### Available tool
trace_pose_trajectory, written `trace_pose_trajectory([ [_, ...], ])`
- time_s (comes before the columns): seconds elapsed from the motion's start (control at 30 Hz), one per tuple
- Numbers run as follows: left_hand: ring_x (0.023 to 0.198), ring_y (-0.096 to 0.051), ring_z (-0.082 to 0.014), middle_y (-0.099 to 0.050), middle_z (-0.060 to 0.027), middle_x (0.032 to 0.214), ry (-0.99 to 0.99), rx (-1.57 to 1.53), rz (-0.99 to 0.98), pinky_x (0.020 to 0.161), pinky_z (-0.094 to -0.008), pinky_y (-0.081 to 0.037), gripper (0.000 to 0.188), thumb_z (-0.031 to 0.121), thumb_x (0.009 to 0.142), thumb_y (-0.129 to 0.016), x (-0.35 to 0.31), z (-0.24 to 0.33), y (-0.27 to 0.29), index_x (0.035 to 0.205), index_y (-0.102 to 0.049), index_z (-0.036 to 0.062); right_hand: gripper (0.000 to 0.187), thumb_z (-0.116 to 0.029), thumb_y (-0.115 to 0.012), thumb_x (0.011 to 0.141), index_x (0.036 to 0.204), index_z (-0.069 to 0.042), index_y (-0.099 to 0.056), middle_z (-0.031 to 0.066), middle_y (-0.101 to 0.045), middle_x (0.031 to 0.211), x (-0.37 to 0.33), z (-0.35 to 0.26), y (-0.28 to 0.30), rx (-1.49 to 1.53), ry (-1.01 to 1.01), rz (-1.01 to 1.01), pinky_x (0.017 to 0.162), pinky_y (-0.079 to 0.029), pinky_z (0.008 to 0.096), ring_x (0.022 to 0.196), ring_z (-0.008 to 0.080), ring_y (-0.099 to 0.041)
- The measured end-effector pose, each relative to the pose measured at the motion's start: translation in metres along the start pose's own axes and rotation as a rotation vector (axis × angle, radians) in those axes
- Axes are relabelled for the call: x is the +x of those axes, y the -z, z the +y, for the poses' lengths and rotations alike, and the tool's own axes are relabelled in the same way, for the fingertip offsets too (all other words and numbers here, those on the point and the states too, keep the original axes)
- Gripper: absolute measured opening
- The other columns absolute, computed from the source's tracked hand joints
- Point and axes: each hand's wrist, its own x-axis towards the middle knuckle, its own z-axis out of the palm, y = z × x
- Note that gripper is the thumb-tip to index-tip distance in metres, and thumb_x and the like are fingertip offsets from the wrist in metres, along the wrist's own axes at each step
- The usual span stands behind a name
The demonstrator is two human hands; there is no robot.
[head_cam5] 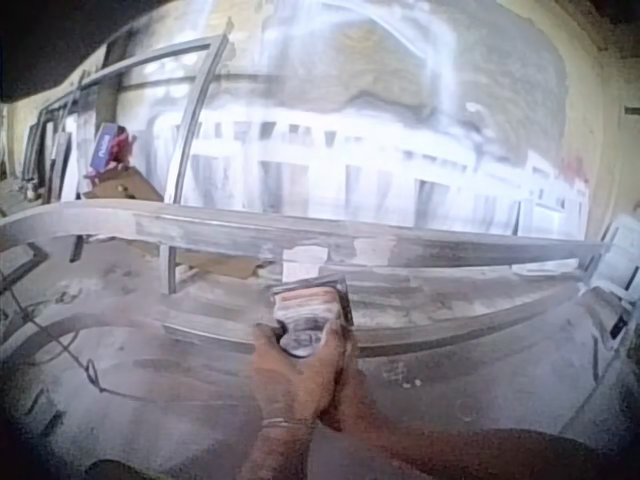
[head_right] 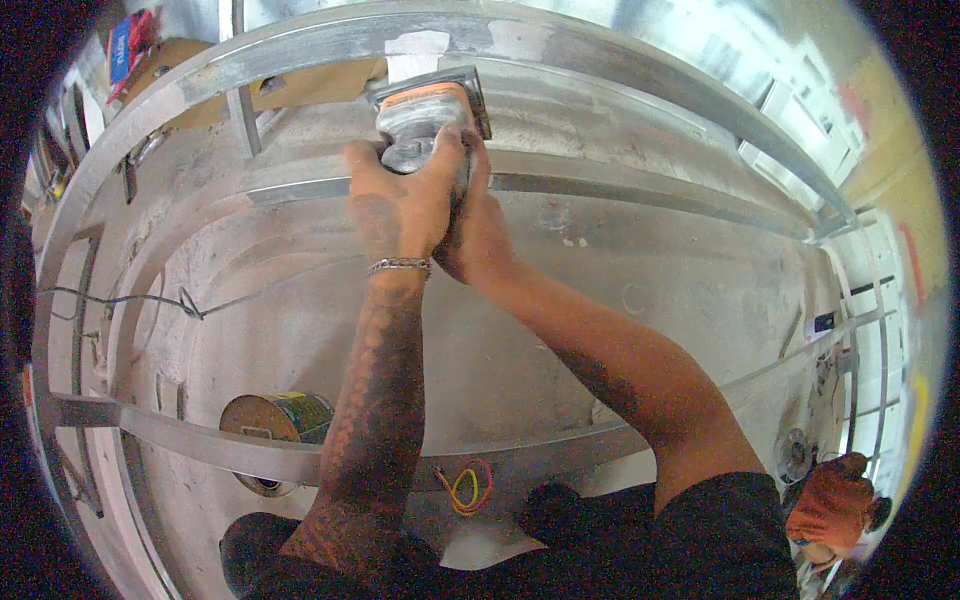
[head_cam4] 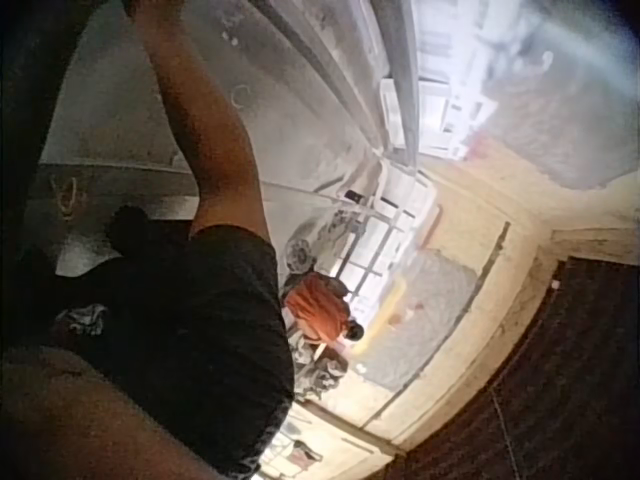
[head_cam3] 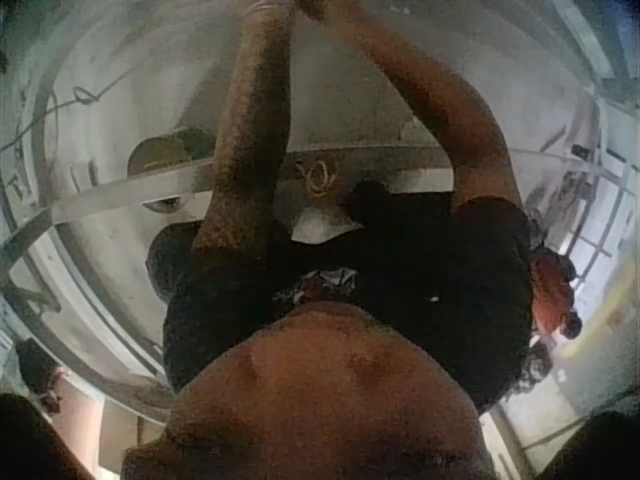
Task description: The person sands the surface of a curved metal frame using a power sander, moving the tool along the length of the metal to smooth the joints.
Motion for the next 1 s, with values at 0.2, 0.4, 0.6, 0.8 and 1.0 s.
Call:
trace_pose_trajectory([
  [0.2, 0.098, -0.070, -0.0395, -0.068, -0.0316, 0.101, -0.045, -0.044, -0.030, 0.086, -0.0430, -0.054, 0.077, 0.049, 0.072, -0.083, -0.005, 0.004, -0.010, 0.112, -0.052, -0.0095, 0.114, -0.029, -0.079, 0.085, 0.154, -0.007, 0.009, 0.0318, -0.063, 0.121, 0.001, 0.031, -0.004, 0.132, 0.112, 0.094, 0.090, -0.053, 0.0502, 0.107, 0.0460, -0.066],
  [0.4, 0.097, -0.069, -0.0444, -0.068, -0.0320, 0.100, -0.060, -0.012, -0.077, 0.086, -0.0462, -0.054, 0.078, 0.049, 0.071, -0.084, -0.008, 0.007, -0.013, 0.112, -0.052, -0.0091, 0.112, -0.029, -0.082, 0.083, 0.154, -0.007, 0.003, 0.0241, -0.064, 0.123, -0.004, 0.018, 0.010, 0.039, 0.240, 0.154, 0.092, -0.054, 0.0440, 0.107, 0.0352, -0.068],
  [0.6, 0.095, -0.070, -0.0445, -0.068, -0.0308, 0.098, -0.079, -0.015, -0.090, 0.085, -0.0471, -0.055, 0.077, 0.048, 0.070, -0.084, -0.016, 0.028, -0.023, 0.111, -0.051, -0.0087, 0.096, -0.029, -0.080, 0.086, 0.150, -0.003, -0.013, 0.0198, -0.061, 0.123, 0.003, 0.075, 0.019, 0.696, -0.153, 0.080, 0.098, -0.051, 0.0395, 0.115, 0.0267, -0.062],
  [0.8, 0.095, -0.070, -0.0435, -0.068, -0.0310, 0.099, -0.052, -0.030, -0.123, 0.085, -0.0472, -0.056, 0.077, 0.046, 0.069, -0.085, -0.013, 0.024, -0.016, 0.110, -0.050, -0.0090, 0.088, -0.032, -0.078, 0.087, 0.147, -0.002, -0.020, 0.0185, -0.059, 0.123, 0.001, 0.048, 0.011, 0.540, -0.071, 0.165, 0.099, -0.049, 0.0400, 0.117, 0.0264, -0.060],
  [1.0, 0.098, -0.070, -0.0426, -0.067, -0.0317, 0.101, -0.039, -0.084, -0.123, 0.086, -0.0451, -0.055, 0.077, 0.045, 0.070, -0.085, -0.006, 0.015, -0.010, 0.111, -0.051, -0.0102, 0.102, -0.034, -0.081, 0.083, 0.151, -0.004, -0.011, 0.0237, -0.061, 0.124, 0.002, 0.033, 0.006, 0.334, -0.032, 0.120, 0.093, -0.052, 0.0466, 0.113, 0.0352, -0.064],
])
